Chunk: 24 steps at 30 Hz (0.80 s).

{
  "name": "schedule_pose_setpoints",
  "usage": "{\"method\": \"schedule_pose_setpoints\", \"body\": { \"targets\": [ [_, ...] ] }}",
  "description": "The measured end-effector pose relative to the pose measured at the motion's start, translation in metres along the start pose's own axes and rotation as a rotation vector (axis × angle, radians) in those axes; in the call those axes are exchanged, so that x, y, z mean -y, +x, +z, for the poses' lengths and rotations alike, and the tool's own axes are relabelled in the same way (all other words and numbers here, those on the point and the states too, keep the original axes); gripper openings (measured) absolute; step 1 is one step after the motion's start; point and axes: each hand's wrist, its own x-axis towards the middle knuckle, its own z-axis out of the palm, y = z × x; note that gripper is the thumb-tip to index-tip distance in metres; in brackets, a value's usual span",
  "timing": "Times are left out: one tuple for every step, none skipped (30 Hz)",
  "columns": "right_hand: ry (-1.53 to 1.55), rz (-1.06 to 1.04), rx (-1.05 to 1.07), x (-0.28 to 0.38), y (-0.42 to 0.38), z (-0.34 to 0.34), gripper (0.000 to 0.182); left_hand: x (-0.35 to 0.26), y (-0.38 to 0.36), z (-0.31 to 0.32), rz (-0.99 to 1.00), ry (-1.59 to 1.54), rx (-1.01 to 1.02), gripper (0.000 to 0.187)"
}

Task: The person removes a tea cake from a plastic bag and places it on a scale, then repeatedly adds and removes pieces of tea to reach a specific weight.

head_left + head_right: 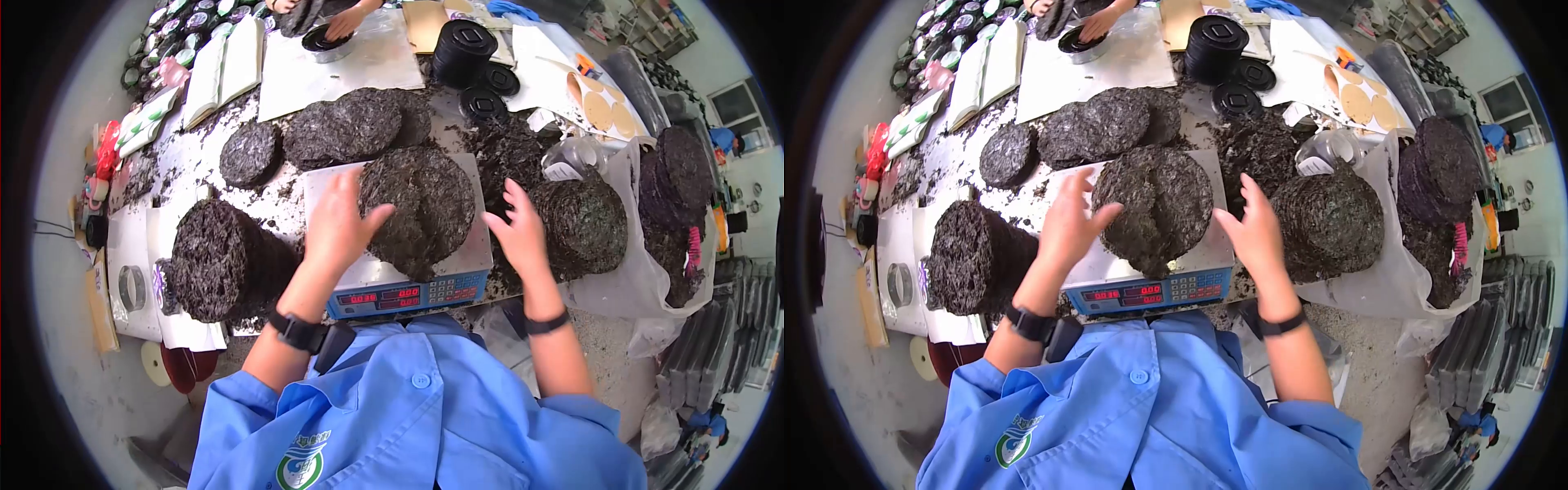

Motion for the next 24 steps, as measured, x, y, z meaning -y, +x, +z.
{"method": "schedule_pose_setpoints", "body": {
  "targets": [
    [-0.163, 0.019, 0.043, -0.004, 0.013, 0.021, 0.071, 0.006, 0.000, 0.015, 0.014, 0.091, 0.051, 0.067],
    [-0.329, 0.035, 0.084, -0.008, 0.020, 0.039, 0.076, 0.007, -0.002, 0.025, -0.024, 0.203, 0.142, 0.066],
    [-0.382, 0.057, 0.104, -0.015, 0.020, 0.055, 0.076, 0.014, -0.005, 0.038, -0.051, 0.189, 0.136, 0.067],
    [-0.435, 0.079, 0.121, 0.002, 0.021, 0.062, 0.076, 0.016, -0.006, 0.044, -0.076, 0.175, 0.129, 0.068],
    [-0.415, 0.182, 0.172, 0.016, 0.020, 0.053, 0.074, 0.020, -0.006, 0.047, -0.064, 0.156, 0.082, 0.063],
    [-0.401, 0.081, 0.089, 0.015, 0.016, 0.054, 0.071, 0.021, -0.009, 0.048, -0.061, 0.135, 0.040, 0.058],
    [-0.385, -0.019, 0.007, 0.012, 0.011, 0.054, 0.067, 0.023, -0.013, 0.049, -0.058, 0.116, -0.002, 0.053],
    [-0.364, -0.122, -0.082, 0.009, 0.010, 0.055, 0.063, 0.036, -0.013, 0.052, -0.147, -0.107, 0.055, 0.047],
    [-0.156, 0.002, -0.030, 0.000, 0.014, 0.055, 0.062, 0.060, -0.011, 0.056, -0.227, -0.330, 0.106, 0.042],
    [0.213, 0.173, 0.081, -0.006, 0.019, 0.054, 0.051, 0.066, -0.007, 0.049, -0.304, -0.555, 0.158, 0.036],
    [0.516, 0.260, 0.063, -0.011, 0.019, 0.052, 0.045, 0.070, -0.010, 0.041, -0.436, -0.930, 0.176, 0.018],
    [0.821, 0.348, 0.042, -0.006, 0.016, 0.047, 0.039, 0.067, -0.011, 0.026, -0.522, -1.234, 0.147, 0.011],
    [0.946, 0.398, 0.032, -0.014, 0.018, 0.042, 0.032, 0.054, -0.007, 0.009, -0.534, -1.402, 0.057, 0.011],
    [1.104, 0.423, -0.041, -0.021, 0.018, 0.038, 0.035, 0.045, -0.003, -0.002, -0.543, -1.568, -0.035, 0.011],
    [1.322, 0.481, -0.043, -0.021, 0.020, 0.031, 0.033, 0.054, 0.001, 0.000, -0.486, -1.548, -0.117, 0.014],
    [1.538, 0.536, -0.042, -0.017, 0.021, 0.024, 0.032, 0.065, 0.007, 0.011, -0.487, -1.455, -0.055, 0.016],
    [1.631, 0.527, 0.030, -0.020, 0.020, 0.020, 0.027, 0.078, 0.014, 0.028, -0.487, -1.363, 0.005, 0.018],
    [1.718, 0.522, 0.105, -0.022, 0.019, 0.015, 0.024, 0.084, 0.019, 0.036, -0.484, -1.268, 0.064, 0.020],
    [1.523, 0.483, 0.083, -0.020, 0.019, 0.020, 0.022, 0.074, 0.024, 0.042, -0.547, -0.802, 0.081, 0.022],
    [1.329, 0.441, 0.059, -0.016, 0.019, 0.029, 0.021, 0.087, 0.022, 0.067, -0.299, -0.389, -0.026, 0.023],
    [1.118, 0.435, 0.086, -0.011, 0.020, 0.039, 0.021, 0.078, 0.021, 0.066, -0.313, -0.325, -0.045, 0.020],
    [0.747, 0.325, 0.130, -0.032, 0.021, 0.055, 0.022, 0.070, 0.019, 0.065, -0.326, -0.259, -0.062, 0.017],
    [0.572, 0.295, 0.126, -0.057, 0.022, 0.070, 0.027, 0.071, 0.016, 0.064, -0.342, -0.331, -0.074, 0.017],
    [0.397, 0.266, 0.122, -0.072, 0.022, 0.079, 0.032, 0.076, 0.009, 0.062, -0.361, -0.403, -0.083, 0.017]
  ]
}}
